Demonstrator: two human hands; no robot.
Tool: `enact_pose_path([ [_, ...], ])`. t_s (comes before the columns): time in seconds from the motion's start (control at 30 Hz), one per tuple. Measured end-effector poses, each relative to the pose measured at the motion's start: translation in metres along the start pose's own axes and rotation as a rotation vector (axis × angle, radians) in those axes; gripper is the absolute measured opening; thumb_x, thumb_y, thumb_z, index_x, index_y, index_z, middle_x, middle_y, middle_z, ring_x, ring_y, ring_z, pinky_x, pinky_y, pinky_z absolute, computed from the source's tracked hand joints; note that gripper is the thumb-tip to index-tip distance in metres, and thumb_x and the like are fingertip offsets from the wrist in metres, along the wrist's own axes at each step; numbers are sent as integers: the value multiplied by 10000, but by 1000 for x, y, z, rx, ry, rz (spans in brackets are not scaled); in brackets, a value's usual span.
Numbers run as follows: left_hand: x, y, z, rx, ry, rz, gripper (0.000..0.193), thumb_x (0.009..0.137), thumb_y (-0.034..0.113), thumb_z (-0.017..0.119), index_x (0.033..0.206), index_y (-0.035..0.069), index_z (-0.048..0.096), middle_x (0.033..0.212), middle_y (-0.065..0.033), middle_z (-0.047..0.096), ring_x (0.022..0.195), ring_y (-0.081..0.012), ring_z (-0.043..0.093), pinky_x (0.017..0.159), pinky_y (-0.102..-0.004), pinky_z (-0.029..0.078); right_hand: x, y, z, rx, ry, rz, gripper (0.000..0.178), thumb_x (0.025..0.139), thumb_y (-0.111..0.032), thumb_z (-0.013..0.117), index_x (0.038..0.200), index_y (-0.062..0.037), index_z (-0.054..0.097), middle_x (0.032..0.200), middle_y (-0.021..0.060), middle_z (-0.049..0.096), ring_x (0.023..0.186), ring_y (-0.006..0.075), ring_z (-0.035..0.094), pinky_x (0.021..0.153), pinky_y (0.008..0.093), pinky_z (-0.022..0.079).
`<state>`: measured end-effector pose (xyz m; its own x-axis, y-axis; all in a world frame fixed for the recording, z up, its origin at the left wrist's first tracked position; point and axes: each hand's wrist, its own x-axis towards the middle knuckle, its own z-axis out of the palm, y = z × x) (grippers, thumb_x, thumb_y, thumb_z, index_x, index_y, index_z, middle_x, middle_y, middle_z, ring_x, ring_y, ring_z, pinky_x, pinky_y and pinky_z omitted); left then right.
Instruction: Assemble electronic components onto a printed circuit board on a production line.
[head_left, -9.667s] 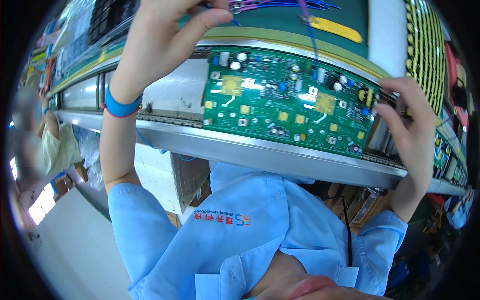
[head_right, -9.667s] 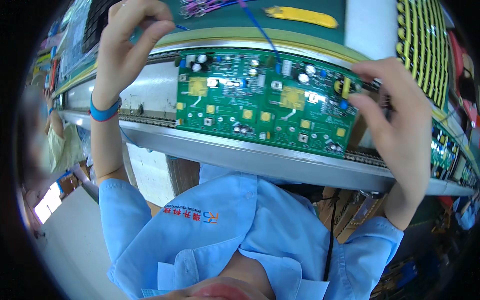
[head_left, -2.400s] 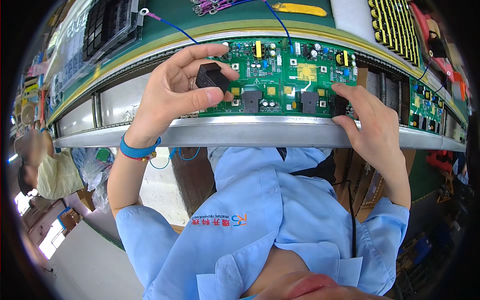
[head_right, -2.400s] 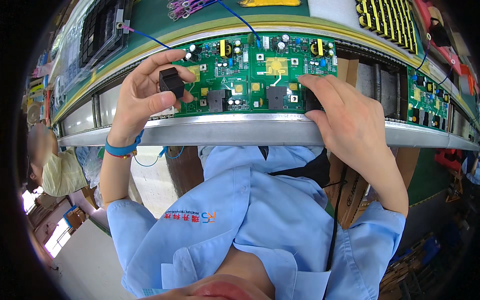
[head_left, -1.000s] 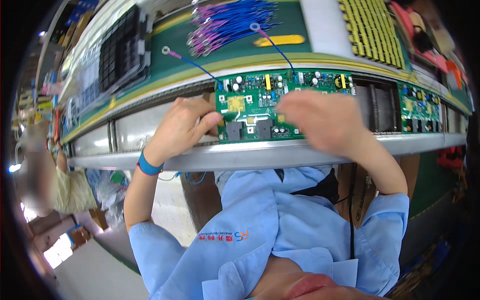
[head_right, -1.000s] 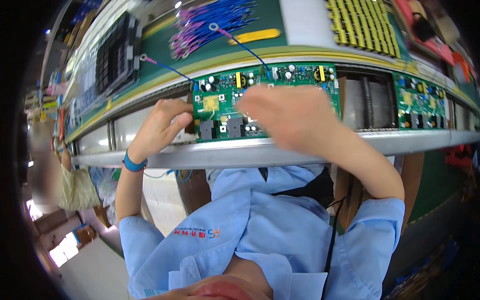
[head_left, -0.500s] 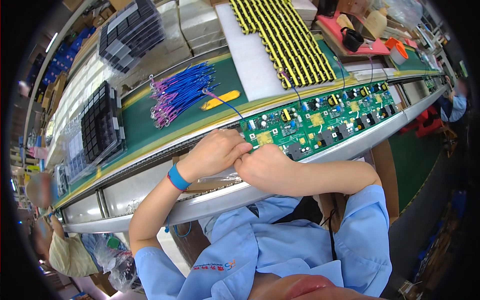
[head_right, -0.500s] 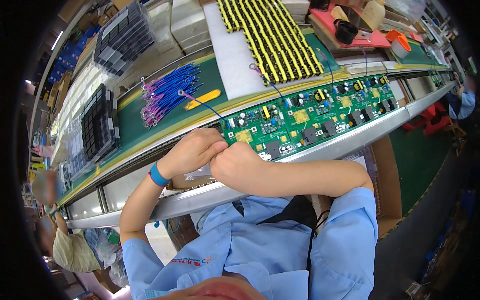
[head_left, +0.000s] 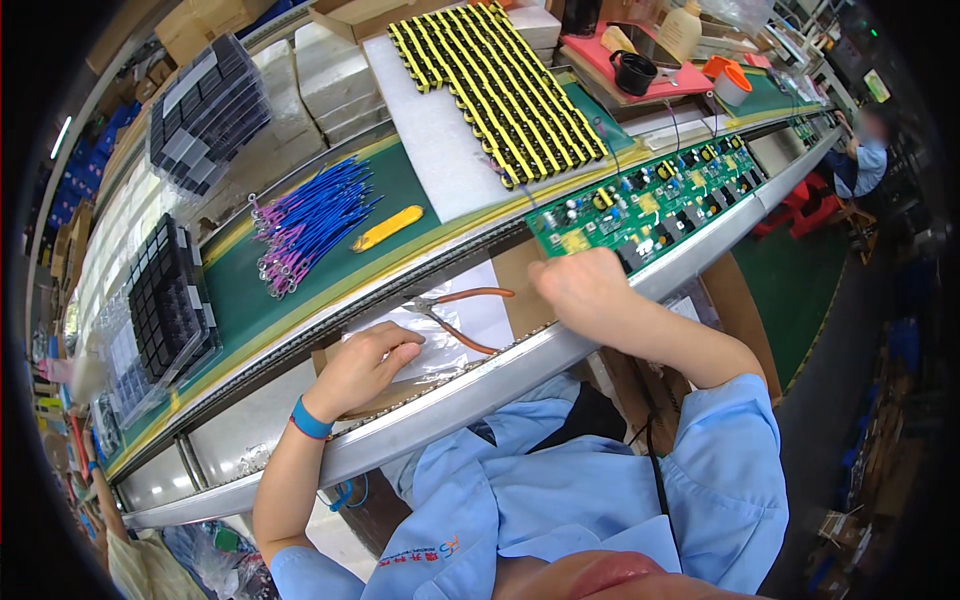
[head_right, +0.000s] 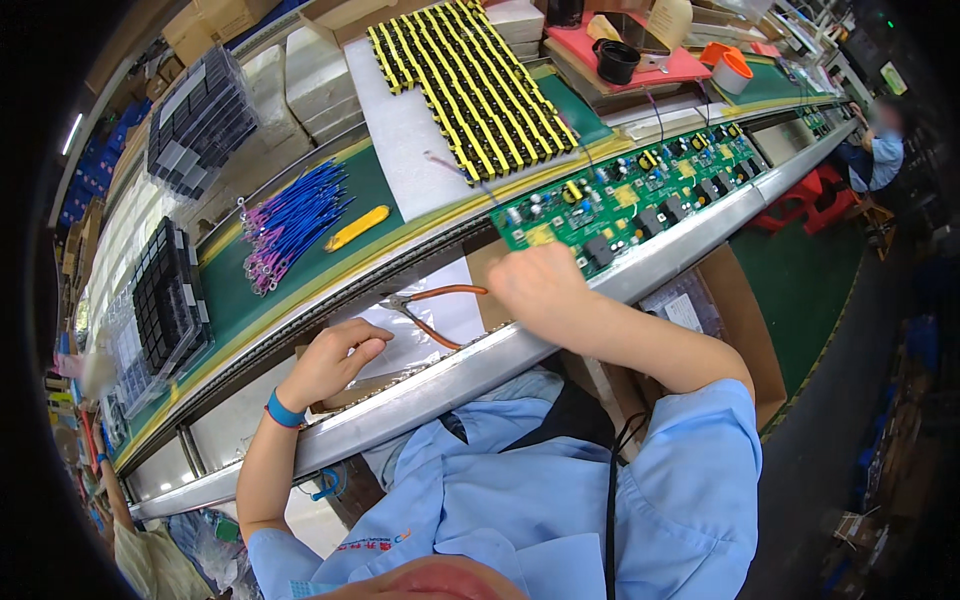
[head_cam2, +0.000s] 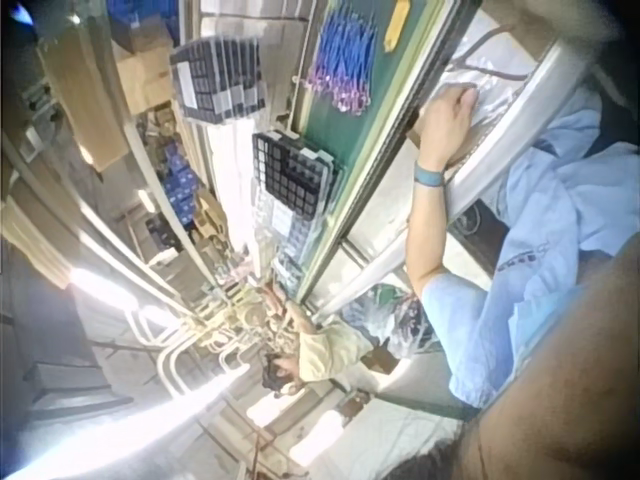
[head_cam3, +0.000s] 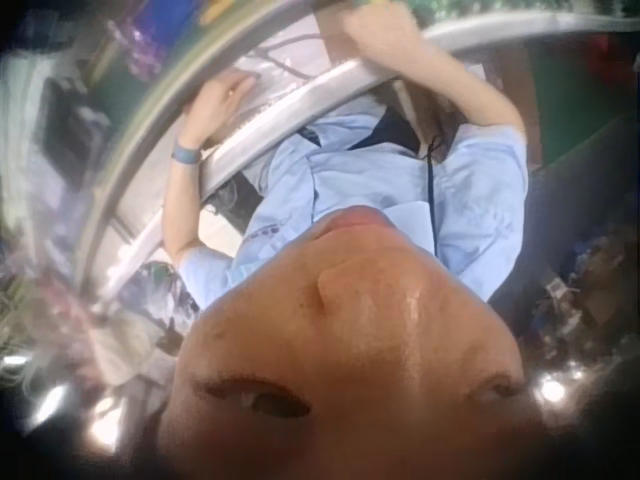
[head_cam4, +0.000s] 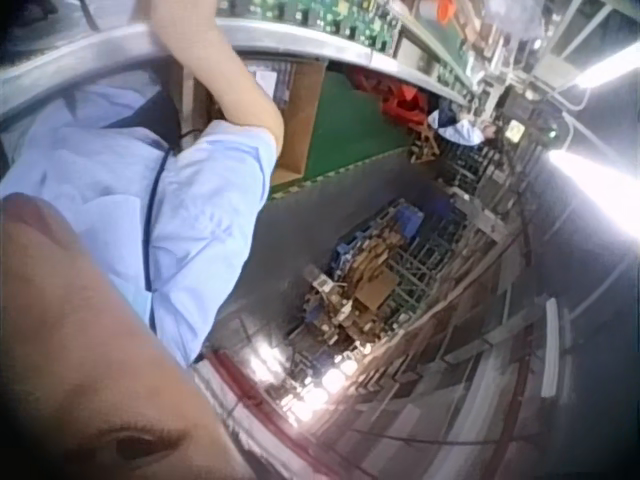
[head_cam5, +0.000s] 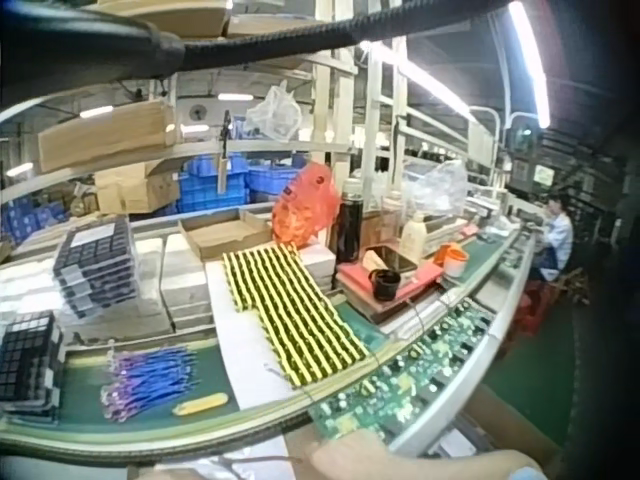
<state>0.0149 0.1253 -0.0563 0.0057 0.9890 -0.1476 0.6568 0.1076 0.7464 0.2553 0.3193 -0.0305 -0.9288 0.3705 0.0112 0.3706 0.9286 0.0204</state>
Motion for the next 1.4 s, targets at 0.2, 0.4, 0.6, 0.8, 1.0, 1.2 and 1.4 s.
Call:
enact_pose_path([
  [0.2, -6, -3, 5, 13, -18, 7, 264, 961, 237, 578, 1057, 13, 680, 1006, -195, 666, 941, -358, 632, 826, -405, 502, -2, 55, 11, -164, -44, 275, 64, 764, -105, 630, 828, -109, 634, 678, 141, 660, 683, 337, 683, 576, 467, 522],
  [0.4, -6, -7, 13, 91, -36, 30, 268, 958, 238, 580, 1083, 19, 671, 1061, -170, 660, 981, -341, 629, 862, -398, 505, -21, 124, 24, -199, 41, 466, 52, 760, -146, 644, 787, -102, 647, 774, 161, 686, 755, 362, 687, 648, 483, 548],
  [0.6, -11, -10, 19, 111, -48, 17, 280, 938, 251, 595, 1105, 37, 663, 1062, -149, 661, 977, -345, 634, 870, -414, 503, -29, 186, 33, -218, -24, 681, 138, 740, -181, 692, 873, -151, 717, 891, 126, 714, 863, 338, 686, 747, 462, 547],
  [0.8, -9, -8, 21, 114, -59, 61, 293, 926, 281, 604, 1087, 46, 676, 1039, -140, 664, 979, -333, 635, 859, -418, 501, -48, 258, 43, -266, 17, 722, 106, 774, -184, 670, 860, -125, 690, 856, 142, 701, 852, 368, 679, 722, 500, 541],
  [1.0, -7, -8, 22, 93, -32, 69, 296, 897, 265, 609, 1081, 47, 691, 1032, -171, 684, 999, -336, 644, 863, -428, 505, -2, 187, -12, -77, 176, 535, 218, 851, -267, 643, 992, -109, 694, 881, 144, 698, 864, 351, 671, 738, 458, 516],
  [1.2, -7, -4, 18, 101, -81, 26, 295, 918, 261, 607, 1107, 42, 667, 1066, -157, 655, 998, -348, 631, 871, -433, 496, 118, 87, -39, 153, 408, 209, 241, 907, -266, 629, 1101, -128, 662, 946, 127, 704, 901, 345, 666, 754, 407, 513],
  [1.4, -4, -10, 20, 135, -18, 74, 282, 907, 250, 614, 1086, 38, 660, 1059, -163, 658, 1000, -359, 629, 869, -442, 499, 239, 79, -13, 125, 542, -55, 349, 855, -166, 659, 1197, -106, 620, 1254, 125, 610, 1105, 335, 589, 890, 434, 494],
])
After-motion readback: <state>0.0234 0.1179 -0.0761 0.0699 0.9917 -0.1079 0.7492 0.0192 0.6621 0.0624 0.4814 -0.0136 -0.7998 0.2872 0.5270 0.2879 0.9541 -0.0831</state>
